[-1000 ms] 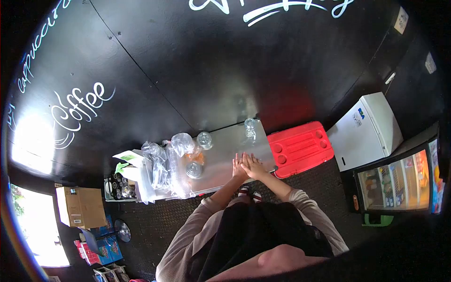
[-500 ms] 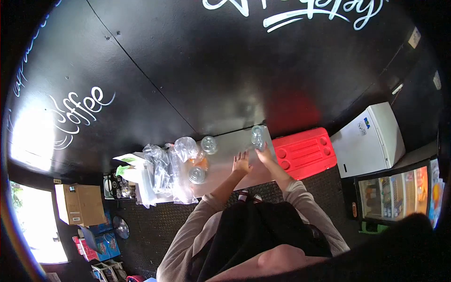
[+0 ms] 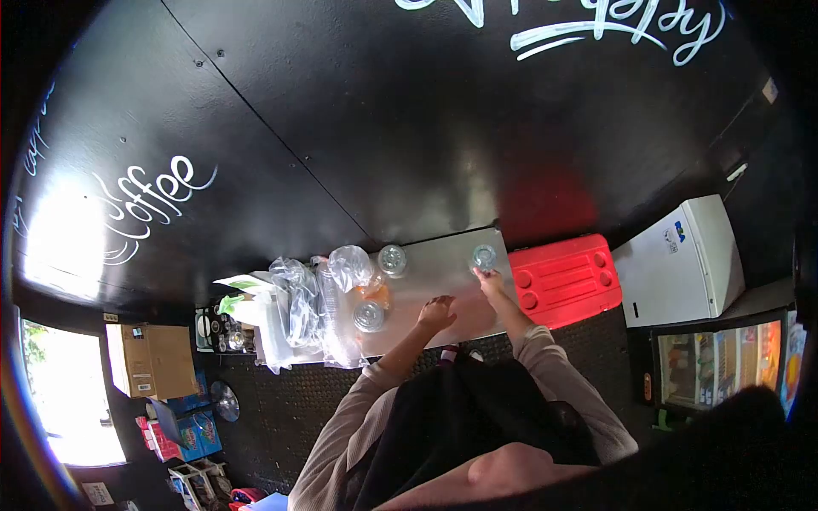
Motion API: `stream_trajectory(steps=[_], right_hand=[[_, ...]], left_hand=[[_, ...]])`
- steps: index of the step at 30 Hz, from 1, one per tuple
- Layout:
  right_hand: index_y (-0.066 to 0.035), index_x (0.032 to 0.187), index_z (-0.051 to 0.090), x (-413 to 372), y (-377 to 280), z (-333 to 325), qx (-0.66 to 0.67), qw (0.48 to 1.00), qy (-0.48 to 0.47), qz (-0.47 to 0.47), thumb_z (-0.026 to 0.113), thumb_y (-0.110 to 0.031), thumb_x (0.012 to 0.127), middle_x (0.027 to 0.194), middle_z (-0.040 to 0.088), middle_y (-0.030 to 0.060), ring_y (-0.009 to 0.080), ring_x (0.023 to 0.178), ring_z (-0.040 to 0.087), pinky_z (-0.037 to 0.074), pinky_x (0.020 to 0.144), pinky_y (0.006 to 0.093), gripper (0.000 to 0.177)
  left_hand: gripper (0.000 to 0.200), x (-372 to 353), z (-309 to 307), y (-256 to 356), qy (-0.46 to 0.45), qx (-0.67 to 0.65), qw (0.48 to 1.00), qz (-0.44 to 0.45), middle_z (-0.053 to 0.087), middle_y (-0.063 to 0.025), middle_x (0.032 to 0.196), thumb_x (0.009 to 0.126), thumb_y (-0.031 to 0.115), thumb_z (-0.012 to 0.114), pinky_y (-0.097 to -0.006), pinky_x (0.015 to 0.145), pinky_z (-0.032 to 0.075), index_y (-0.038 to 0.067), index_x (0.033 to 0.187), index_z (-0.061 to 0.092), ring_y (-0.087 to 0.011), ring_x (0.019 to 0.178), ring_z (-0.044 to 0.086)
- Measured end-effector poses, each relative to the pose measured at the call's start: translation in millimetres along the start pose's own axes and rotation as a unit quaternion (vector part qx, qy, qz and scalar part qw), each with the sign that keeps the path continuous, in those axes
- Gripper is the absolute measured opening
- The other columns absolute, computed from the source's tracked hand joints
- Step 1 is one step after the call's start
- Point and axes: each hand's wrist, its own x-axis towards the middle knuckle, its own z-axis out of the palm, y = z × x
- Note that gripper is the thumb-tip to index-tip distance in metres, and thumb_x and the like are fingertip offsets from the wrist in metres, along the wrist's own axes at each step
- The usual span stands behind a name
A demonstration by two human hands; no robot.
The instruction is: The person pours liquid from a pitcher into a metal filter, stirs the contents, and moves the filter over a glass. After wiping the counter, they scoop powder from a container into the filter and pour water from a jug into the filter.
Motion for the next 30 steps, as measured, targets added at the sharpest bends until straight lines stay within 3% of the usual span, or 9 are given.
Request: stream_trajectory(steps=[5,8,10,13,15,17,22,27,30], right_hand=[[-0.002,0.068,0.059,-44,-29,-23,-0.061,0.996,0.007,-0.066,0.079,-0.047,0.073,0.068,0.064,0.0151,0.0329,0.058,0.059,0.045,0.058,0.0406,0.049],[-0.002,0.067,0.057,-63,-38,-39,-0.117,0.977,0.004,-0.176,0.079,-0.038,0.073,0.065,0.06,0.017,0.0349,0.057,0.058,0.045,0.057,0.0423,0.042],[-0.004,0.069,0.057,-75,-48,-54,-0.101,0.967,-0.051,-0.227,0.076,-0.021,0.071,0.073,0.061,0.0159,0.0349,0.066,0.06,0.046,0.064,0.043,0.026],[-0.007,0.076,0.063,-90,-64,-72,-0.218,0.905,-0.079,-0.358,0.071,-0.015,0.07,0.089,0.063,0.0127,0.032,0.086,0.059,0.047,0.076,0.0413,0.013],[-0.008,0.079,0.065,-109,-76,-81,-0.261,0.877,-0.09,-0.392,0.069,-0.013,0.071,0.095,0.062,0.0106,0.0311,0.093,0.056,0.047,0.081,0.0408,0.01],[-0.009,0.082,0.068,-122,-78,-80,-0.305,0.848,-0.1,-0.422,0.066,-0.011,0.073,0.101,0.061,0.0085,0.0302,0.101,0.053,0.046,0.086,0.0404,0.01],[-0.005,0.1,0.064,-146,-75,-69,-0.434,0.795,-0.108,-0.41,0.066,-0.013,0.074,0.109,0.057,0.0123,0.0323,0.105,0.052,0.047,0.09,0.0415,0.028],[-0.002,0.108,0.058,-182,-111,-83,-0.29,0.882,-0.049,-0.369,0.066,-0.01,0.073,0.116,0.054,0.0159,0.032,0.102,0.054,0.049,0.084,0.043,0.038],[-0.002,0.105,0.057,-179,-111,-77,-0.131,0.928,0.034,-0.347,0.07,-0.013,0.075,0.111,0.056,0.0146,0.0267,0.089,0.057,0.05,0.073,0.0386,0.034]], left_hand=[[0.057,18,33,-13,0.023,-0.041,0.999,-0.018,0.052,-0.0144,0.135,0.089,0.045,0.056,-0.0444,0.105,0.039,0.011,0.134,0.049,-0.0317,0.127,0.047],[0.063,44,54,-33,0.02,-0.222,0.972,-0.078,0.053,-0.0126,0.134,0.09,0.058,0.051,-0.0446,0.098,0.045,0.011,0.132,0.05,-0.029,0.123,0.051],[0.071,49,31,-22,-0.016,-0.658,0.719,-0.221,0.06,-0.0098,0.123,0.087,0.067,0.05,-0.0421,0.091,0.048,0.01,0.131,0.052,-0.0247,0.111,0.058],[0.074,35,-19,12,-0.002,-0.708,0.653,-0.269,0.065,-0.0064,0.107,0.085,0.07,0.052,-0.0386,0.087,0.049,0.01,0.126,0.056,-0.0205,0.097,0.062],[0.07,27,-40,18,-0.066,-0.718,0.654,-0.228,0.067,-0.0069,0.103,0.082,0.066,0.059,-0.04,0.085,0.05,0.01,0.124,0.057,-0.0207,0.093,0.063],[0.066,21,-47,21,-0.198,-0.63,0.747,-0.077,0.066,-0.0061,0.106,0.08,0.06,0.066,-0.0403,0.084,0.051,0.011,0.124,0.057,-0.0206,0.096,0.063],[0.055,34,1,2,-0.243,-0.639,0.718,-0.132,0.066,-0.0062,0.109,0.082,0.049,0.069,-0.0383,0.085,0.051,0.011,0.121,0.059,-0.0202,0.096,0.064],[0.049,28,15,-8,-0.23,-0.719,0.654,-0.048,0.067,-0.0058,0.105,0.08,0.038,0.073,-0.0355,0.084,0.051,0.011,0.119,0.06,-0.019,0.096,0.064],[0.05,13,-3,6,-0.084,-0.652,0.737,-0.155,0.066,-0.0063,0.1,0.079,0.03,0.075,-0.0373,0.084,0.051,0.009,0.121,0.057,-0.0199,0.096,0.064]])
